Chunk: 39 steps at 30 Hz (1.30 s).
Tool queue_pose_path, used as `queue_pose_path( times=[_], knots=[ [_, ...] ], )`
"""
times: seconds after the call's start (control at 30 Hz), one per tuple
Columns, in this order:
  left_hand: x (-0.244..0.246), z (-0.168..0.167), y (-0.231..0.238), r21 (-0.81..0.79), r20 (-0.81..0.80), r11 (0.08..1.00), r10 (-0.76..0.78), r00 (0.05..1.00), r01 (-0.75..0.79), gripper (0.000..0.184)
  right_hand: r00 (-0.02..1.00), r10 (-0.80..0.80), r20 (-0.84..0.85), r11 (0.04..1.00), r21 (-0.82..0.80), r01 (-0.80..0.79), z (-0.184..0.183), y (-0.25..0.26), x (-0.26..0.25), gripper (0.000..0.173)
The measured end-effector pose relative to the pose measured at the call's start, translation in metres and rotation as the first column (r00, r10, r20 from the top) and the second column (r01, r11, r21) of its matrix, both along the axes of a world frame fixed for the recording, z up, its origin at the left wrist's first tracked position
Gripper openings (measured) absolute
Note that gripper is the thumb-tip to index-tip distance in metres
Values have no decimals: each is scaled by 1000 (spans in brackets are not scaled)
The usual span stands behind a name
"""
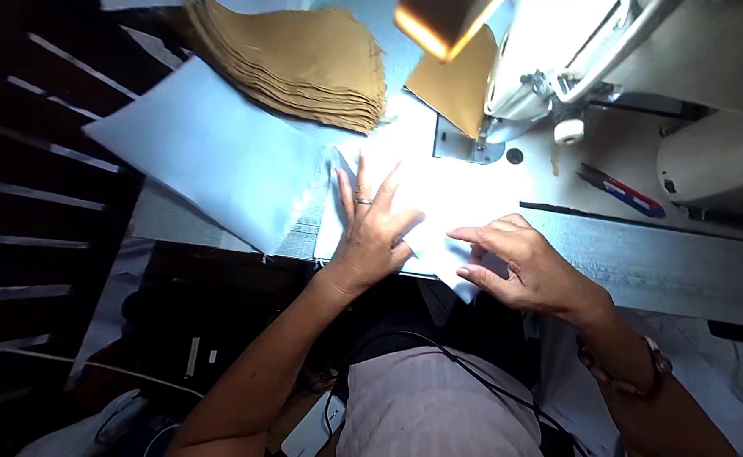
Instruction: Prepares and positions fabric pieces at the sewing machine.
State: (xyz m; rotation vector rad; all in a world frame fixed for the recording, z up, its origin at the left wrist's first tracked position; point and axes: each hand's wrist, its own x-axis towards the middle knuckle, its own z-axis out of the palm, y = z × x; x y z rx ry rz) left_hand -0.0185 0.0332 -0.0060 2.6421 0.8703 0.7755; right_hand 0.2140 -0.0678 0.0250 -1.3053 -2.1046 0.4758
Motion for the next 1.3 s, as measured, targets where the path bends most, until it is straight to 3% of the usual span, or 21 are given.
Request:
queue_pose_path(
  times=[0.13, 0.23, 0.3, 0.37, 0.53, 0.6, 0.7, 0.83, 0.93, 1.07, 1.2, 1.27, 1.3],
  knots=[
    [-4, 4, 6, 0, -54, 995, -96, 994, 96, 34, 952, -287, 107, 957, 82, 279, -8, 13, -30, 37],
    [-10, 24, 30, -24, -24, 993, -117, 993, 117, 44, 907, -351, 231, 932, 178, 316, -24, 15, -41, 43],
    [-11, 45, 61, 109, 122, 994, -20, 992, 6, 32, 907, -355, 228, 930, 183, 318, -33, 14, -41, 45],
    [-15, 73, 100, 138, 163, 985, 84, 983, -107, 24, 919, -335, 208, 938, 170, 303, -40, 13, -40, 45],
    [-22, 96, 178, -188, -71, 952, 231, 970, -241, 32, 950, -235, 206, 968, 134, 210, -47, 15, -32, 46],
    [-20, 89, 184, -250, -144, 921, 270, 952, -299, 44, 957, -204, 206, 976, 123, 182, -45, 17, -30, 46],
    [-16, 80, 183, -215, -132, 928, 281, 951, -304, 40, 957, -207, 205, 975, 130, 183, -45, 17, -30, 45],
    [-18, 73, 185, -194, -55, 934, 296, 954, -301, 35, 955, -217, 204, 971, 145, 190, -46, 17, -31, 45],
    [-20, 71, 189, -277, 72, 910, 339, 938, -308, 34, 954, -220, 201, 971, 142, 194, -46, 16, -31, 44],
    [-29, 89, 159, -327, 339, 911, 361, 869, -251, 32, 957, -221, 189, 970, 144, 195, -47, 14, -32, 43],
    [-12, 90, 58, -245, 478, 969, 98, 873, 25, 8, 959, -217, 181, 971, 143, 193, -45, 15, -34, 42],
    [13, 72, 6, -319, 486, 926, -24, 873, 203, 7, 966, -251, 60, 968, 5, 251, -34, -2, -33, 38],
    [25, 62, -10, -339, 462, 904, -81, 883, 260, 9, 942, -327, -74, 928, -212, 305, -22, -22, -31, 42]
  ],
)
